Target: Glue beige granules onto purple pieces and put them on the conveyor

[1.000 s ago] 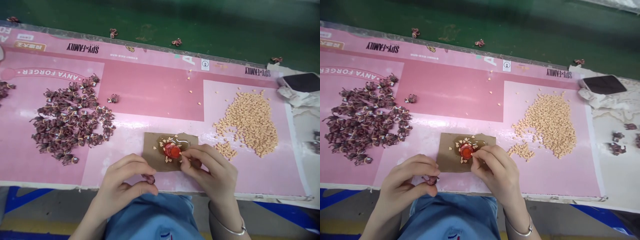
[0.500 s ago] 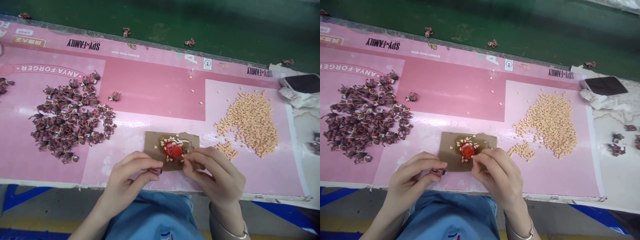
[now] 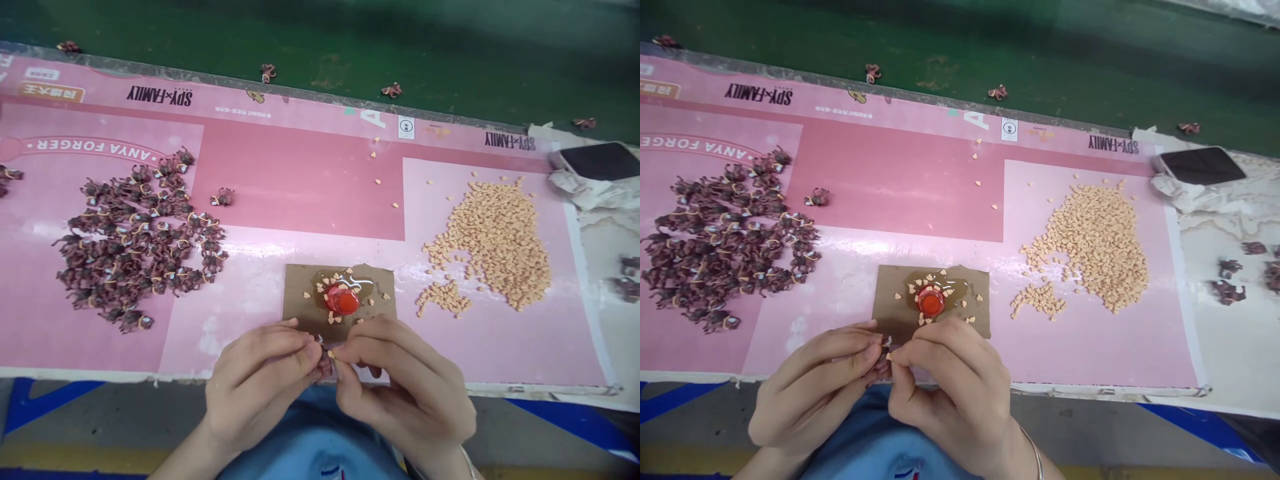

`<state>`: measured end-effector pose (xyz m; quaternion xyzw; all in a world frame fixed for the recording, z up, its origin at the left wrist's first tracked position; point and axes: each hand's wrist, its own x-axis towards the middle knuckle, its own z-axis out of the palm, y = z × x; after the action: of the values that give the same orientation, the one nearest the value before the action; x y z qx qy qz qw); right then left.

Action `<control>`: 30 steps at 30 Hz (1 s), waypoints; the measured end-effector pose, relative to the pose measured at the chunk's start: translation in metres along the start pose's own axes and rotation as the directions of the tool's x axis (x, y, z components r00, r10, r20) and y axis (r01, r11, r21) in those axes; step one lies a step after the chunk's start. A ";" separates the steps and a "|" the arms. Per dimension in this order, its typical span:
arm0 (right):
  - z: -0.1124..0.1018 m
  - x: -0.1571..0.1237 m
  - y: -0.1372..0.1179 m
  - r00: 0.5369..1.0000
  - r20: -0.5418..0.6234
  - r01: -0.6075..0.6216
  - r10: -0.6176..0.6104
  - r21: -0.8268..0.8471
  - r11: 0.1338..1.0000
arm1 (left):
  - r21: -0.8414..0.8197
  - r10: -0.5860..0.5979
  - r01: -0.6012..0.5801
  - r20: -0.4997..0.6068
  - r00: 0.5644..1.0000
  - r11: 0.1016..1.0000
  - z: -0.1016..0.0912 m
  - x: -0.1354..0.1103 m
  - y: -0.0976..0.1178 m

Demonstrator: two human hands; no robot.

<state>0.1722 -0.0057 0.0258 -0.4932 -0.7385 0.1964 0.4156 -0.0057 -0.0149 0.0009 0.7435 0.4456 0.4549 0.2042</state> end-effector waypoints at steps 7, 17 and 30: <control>-0.011 -0.010 -0.014 0.987 0.104 0.149 -0.120 -0.333 0.931 | 0.100 0.017 -0.019 0.021 1.000 0.995 0.000 -0.004 0.002; -0.010 -0.006 -0.003 0.998 0.032 0.060 -0.057 -0.116 0.991 | 0.035 -0.037 0.034 0.092 0.995 0.999 -0.005 0.017 0.001; -0.052 -0.039 0.049 0.885 -0.411 -0.282 0.218 -0.100 0.954 | 0.284 -0.306 0.264 0.114 0.945 0.922 -0.018 0.196 -0.113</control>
<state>0.2482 -0.0251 0.0054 -0.6450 -0.5826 0.0860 0.4871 -0.0380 0.2085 0.0264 0.7247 0.5884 0.2968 0.2012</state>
